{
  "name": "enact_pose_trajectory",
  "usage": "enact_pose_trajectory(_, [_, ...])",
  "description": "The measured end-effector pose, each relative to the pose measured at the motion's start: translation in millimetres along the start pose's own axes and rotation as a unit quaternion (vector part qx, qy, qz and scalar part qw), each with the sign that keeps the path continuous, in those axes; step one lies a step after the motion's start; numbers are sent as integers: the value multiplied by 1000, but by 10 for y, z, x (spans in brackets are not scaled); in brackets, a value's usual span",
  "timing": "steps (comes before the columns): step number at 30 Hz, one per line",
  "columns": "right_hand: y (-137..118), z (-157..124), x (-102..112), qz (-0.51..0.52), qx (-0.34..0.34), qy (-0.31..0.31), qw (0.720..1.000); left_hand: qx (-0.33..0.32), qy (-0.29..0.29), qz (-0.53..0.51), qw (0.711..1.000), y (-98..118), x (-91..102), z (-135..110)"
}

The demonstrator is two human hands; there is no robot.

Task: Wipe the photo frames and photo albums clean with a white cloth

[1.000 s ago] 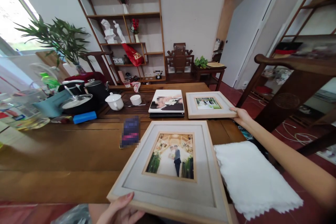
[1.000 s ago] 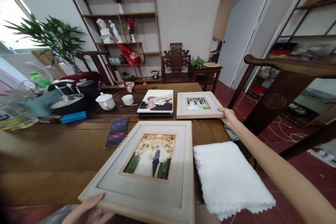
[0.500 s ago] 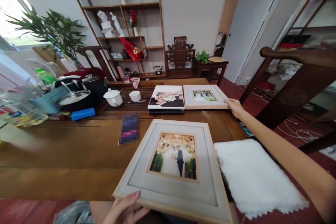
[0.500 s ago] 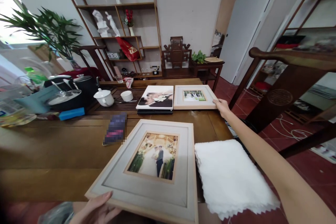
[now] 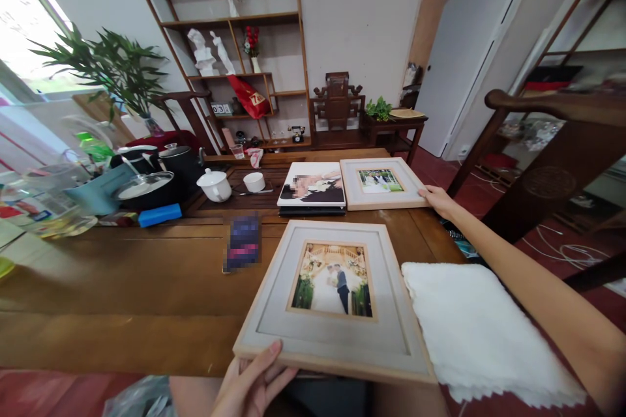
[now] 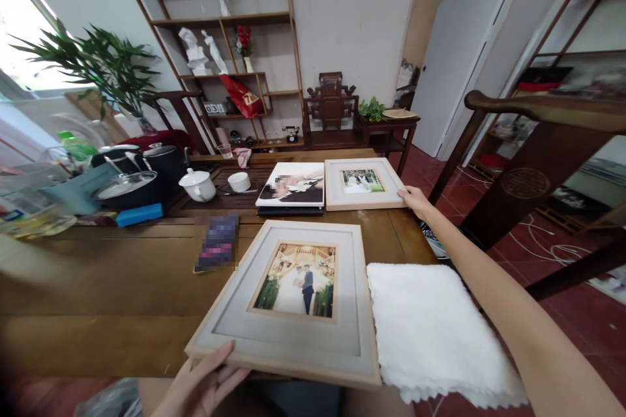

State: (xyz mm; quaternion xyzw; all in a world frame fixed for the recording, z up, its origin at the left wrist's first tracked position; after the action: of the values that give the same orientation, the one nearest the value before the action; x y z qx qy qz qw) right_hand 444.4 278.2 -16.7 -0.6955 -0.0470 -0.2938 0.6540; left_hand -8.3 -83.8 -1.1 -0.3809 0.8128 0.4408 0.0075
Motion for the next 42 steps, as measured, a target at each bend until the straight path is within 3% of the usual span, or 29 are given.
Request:
enact_pose_trajectory(11, [-89, -82, 124, -99, 25, -10, 995, -51, -35, 29, 998, 29, -141, -31])
enact_pose_trajectory(17, [-114, -135, 80, -139, 13, 27, 990, -51, -37, 26, 998, 2, -15, -1])
enact_pose_trajectory(21, [-147, -168, 67, -155, 4, 44, 987, -81, -77, 74, 991, 71, 45, 87])
enact_pose_trajectory(24, [-229, -196, 76, -157, 5, 44, 987, -107, -138, 203, 963, 205, 49, 168])
enact_pose_trajectory(27, [-421, -306, 144, -149, 27, 52, 987, -141, -211, 394, 883, 361, 49, 227])
enact_pose_trajectory(29, [-610, -504, 250, -139, 63, 53, 987, -206, -208, 492, 820, 495, 57, 250])
enact_pose_trajectory(31, [-821, -847, 395, -125, 131, 23, 983, -269, -170, 542, 778, 612, 49, 268])
enact_pose_trajectory(33, [-979, -1334, 538, -116, 209, -72, 968, -308, -133, 542, 771, 684, 15, 293])
enact_pose_trajectory(35, [-999, -1891, 700, -147, 256, -159, 942, -343, -116, 494, 790, 730, -47, 326])
enact_pose_trajectory(36, [-970, -2166, 791, -171, 286, -172, 927, -363, -124, 462, 800, 746, -92, 342])
enact_pose_trajectory(39, [-719, -2883, 918, -251, 362, -212, 872, -409, -203, 408, 790, 754, -261, 380])
enact_pose_trajectory(42, [-393, -3303, 834, -306, 399, -218, 837, -419, -267, 420, 759, 736, -390, 427])
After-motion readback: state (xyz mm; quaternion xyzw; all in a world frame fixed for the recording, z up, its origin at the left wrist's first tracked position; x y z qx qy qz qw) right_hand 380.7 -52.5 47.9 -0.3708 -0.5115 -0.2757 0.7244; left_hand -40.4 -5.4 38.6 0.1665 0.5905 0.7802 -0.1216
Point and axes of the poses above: each hand's wrist, its own z-axis towards the middle knuckle, its own x-axis out of the back of the hand, y = z × x, the point moved 5 cm from there along z, towards the middle knuckle, and after that the axes turned 3 degrees about -x, right-handed, at the moved point
